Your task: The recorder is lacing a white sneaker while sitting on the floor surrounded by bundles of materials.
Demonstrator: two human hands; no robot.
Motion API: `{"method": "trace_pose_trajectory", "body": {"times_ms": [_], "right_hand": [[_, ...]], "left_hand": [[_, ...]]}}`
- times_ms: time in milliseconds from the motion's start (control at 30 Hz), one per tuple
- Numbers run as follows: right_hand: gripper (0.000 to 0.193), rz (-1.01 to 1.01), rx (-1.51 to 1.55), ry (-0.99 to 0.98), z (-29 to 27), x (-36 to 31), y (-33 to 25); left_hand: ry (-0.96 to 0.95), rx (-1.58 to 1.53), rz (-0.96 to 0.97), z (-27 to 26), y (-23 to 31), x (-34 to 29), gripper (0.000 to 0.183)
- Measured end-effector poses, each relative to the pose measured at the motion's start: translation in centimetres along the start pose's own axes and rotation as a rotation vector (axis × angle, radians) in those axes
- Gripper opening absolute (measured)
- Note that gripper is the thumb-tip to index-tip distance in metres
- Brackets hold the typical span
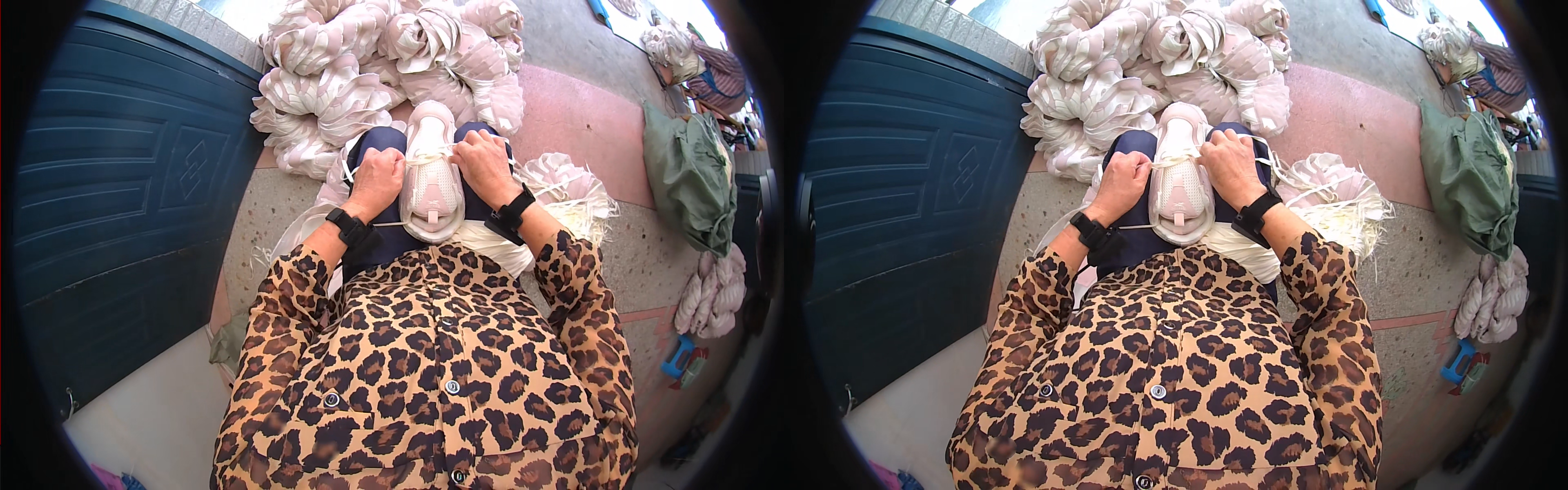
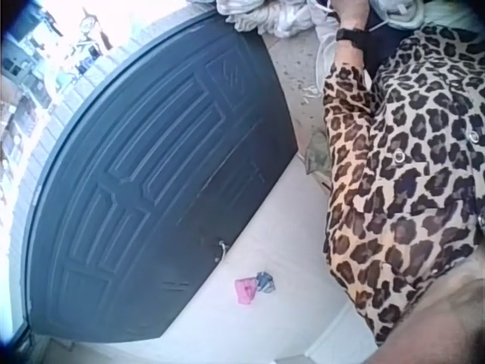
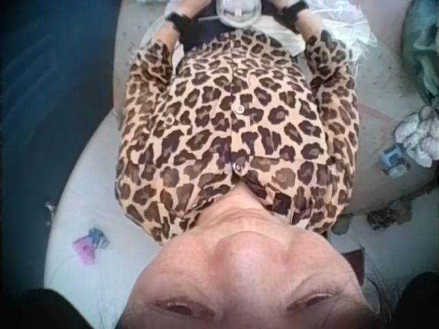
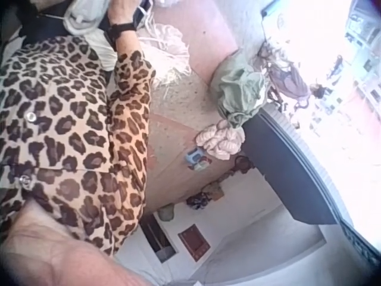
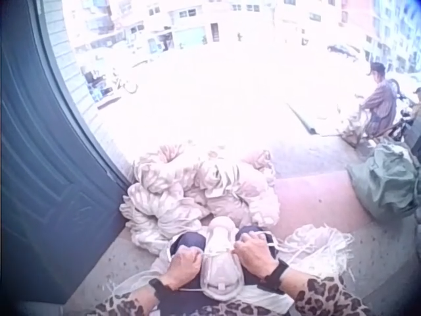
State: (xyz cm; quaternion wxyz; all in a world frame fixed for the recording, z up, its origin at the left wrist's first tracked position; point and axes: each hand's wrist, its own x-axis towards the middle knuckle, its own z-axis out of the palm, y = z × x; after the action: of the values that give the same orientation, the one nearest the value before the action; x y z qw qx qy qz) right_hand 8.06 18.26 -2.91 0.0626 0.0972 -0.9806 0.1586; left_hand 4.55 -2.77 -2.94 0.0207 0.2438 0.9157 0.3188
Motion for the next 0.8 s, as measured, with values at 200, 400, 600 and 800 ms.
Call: {"method": "trace_pose_trajectory", "body": {"times_ms": [200, 400, 600, 800], "right_hand": [[0.014, 0.005, -0.007, -0.011, -0.1, -0.1, -0.1], [0.026, 0.008, -0.022, -0.097, -0.6, -0.6, -0.5], [0.033, -0.006, 0.081, -0.296, -0.9, -0.6, 0.0], [0.022, -0.088, 0.217, -0.350, -0.3, -0.5, 1.6]], "left_hand": [[0.008, 0.026, -0.030, 0.5, 1.2, 0.3, 0.010], [0.079, 0.289, 0.003, -0.4, 2.9, -0.2, 0.021], [-0.050, 0.379, -0.024, -0.5, 4.6, -1.6, 0.027], [-0.074, 0.205, 0.044, -0.4, 2.4, -1.1, 0.018]]}}
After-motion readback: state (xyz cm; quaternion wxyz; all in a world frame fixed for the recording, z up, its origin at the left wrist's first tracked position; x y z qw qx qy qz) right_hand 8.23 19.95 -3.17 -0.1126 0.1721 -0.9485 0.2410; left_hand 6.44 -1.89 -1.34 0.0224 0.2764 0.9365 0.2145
